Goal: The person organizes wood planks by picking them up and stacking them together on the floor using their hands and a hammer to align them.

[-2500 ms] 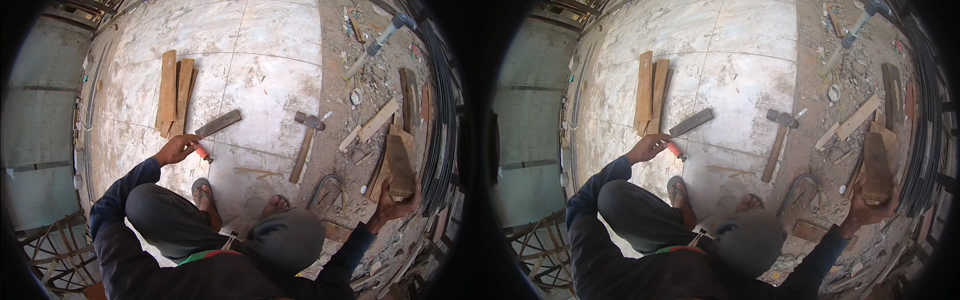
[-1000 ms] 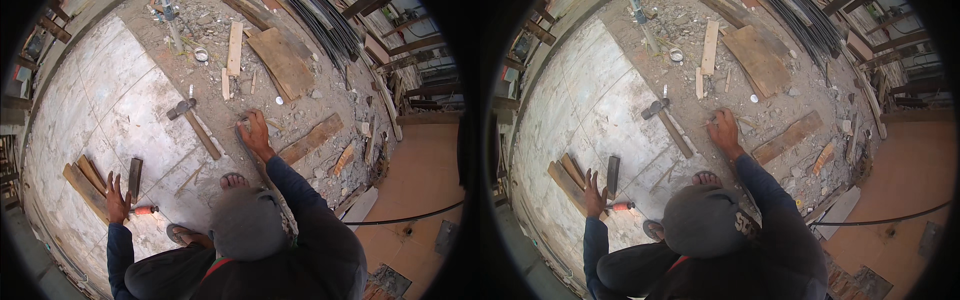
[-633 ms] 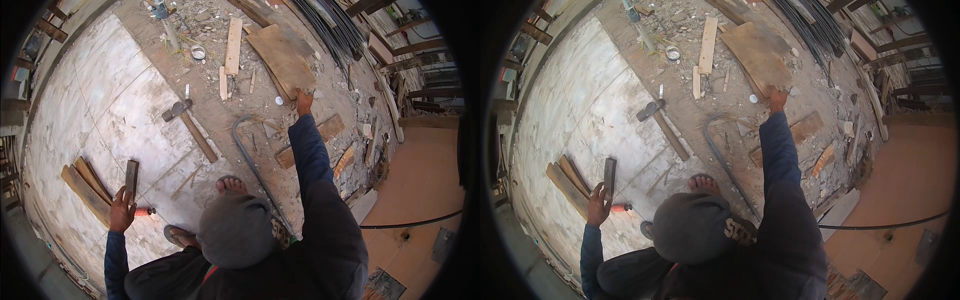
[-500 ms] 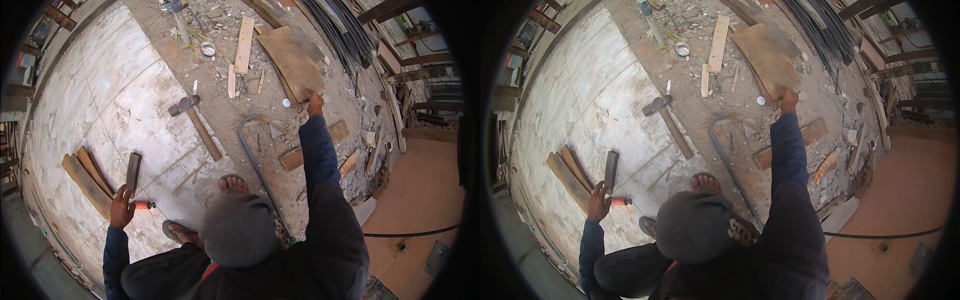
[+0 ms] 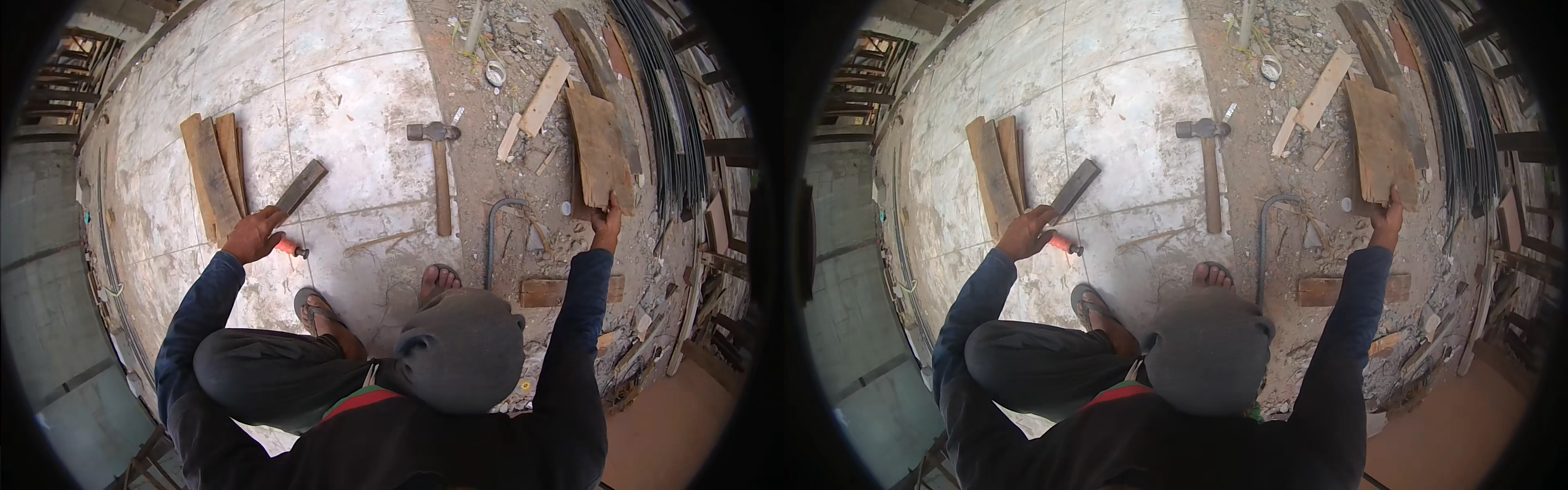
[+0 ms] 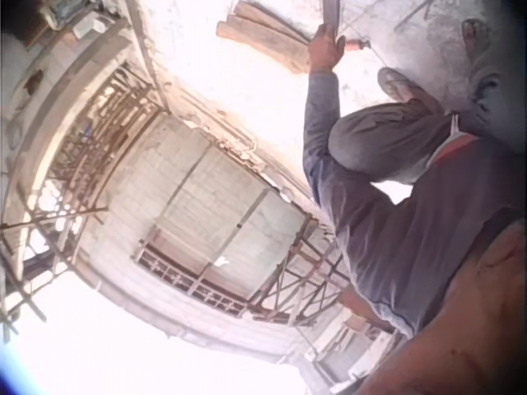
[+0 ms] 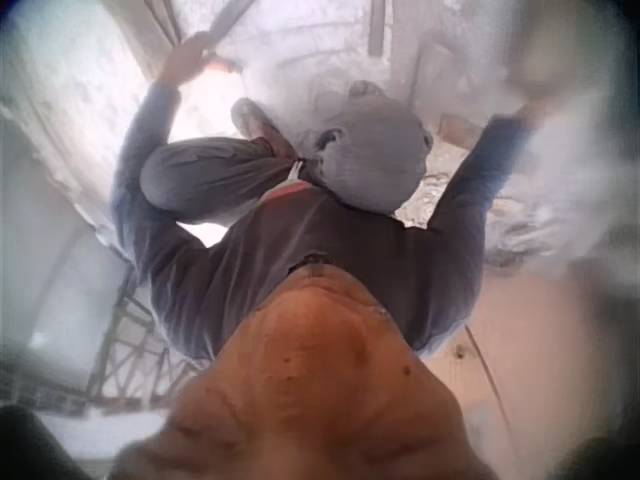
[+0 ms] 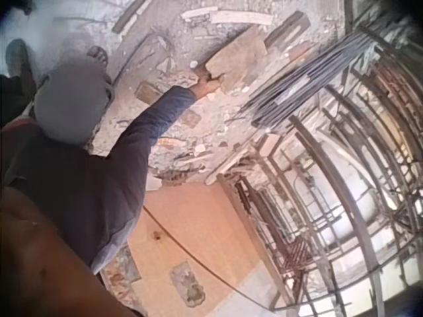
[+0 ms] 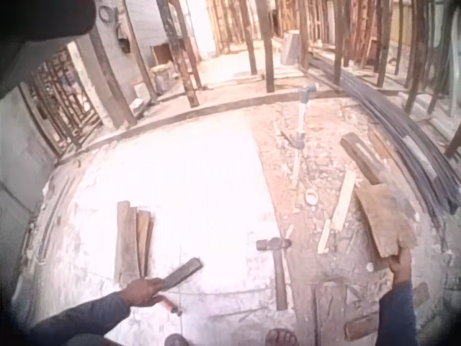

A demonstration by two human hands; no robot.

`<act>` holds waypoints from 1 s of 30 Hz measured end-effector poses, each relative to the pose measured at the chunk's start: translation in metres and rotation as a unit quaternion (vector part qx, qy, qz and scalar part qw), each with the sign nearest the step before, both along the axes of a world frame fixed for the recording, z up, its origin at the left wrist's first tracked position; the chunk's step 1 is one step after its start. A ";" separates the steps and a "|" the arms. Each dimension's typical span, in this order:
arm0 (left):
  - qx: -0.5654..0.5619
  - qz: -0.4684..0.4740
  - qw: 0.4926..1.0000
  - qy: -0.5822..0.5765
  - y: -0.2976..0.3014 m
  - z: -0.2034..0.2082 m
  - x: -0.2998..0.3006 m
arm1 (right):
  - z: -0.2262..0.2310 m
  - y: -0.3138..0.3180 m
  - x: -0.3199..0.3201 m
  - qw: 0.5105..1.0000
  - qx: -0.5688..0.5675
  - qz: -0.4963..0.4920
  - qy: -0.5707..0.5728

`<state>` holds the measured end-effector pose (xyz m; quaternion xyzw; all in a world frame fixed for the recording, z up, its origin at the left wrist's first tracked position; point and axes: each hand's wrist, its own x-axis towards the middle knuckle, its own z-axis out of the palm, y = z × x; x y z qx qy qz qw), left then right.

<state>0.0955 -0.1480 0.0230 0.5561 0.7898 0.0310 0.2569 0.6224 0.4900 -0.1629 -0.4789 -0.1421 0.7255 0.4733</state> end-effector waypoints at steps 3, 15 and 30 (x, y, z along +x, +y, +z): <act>-0.021 0.054 0.998 0.037 -0.016 -0.020 -0.006 | 0.033 -0.033 -0.030 0.993 0.112 0.027 -0.041; -0.114 0.202 0.970 0.071 -0.006 -0.127 -0.015 | 0.093 -0.278 -0.117 0.975 0.042 0.152 0.159; 0.111 0.405 0.884 -0.208 0.031 -0.117 -0.024 | 0.086 -0.420 -0.302 0.897 -0.098 0.385 0.194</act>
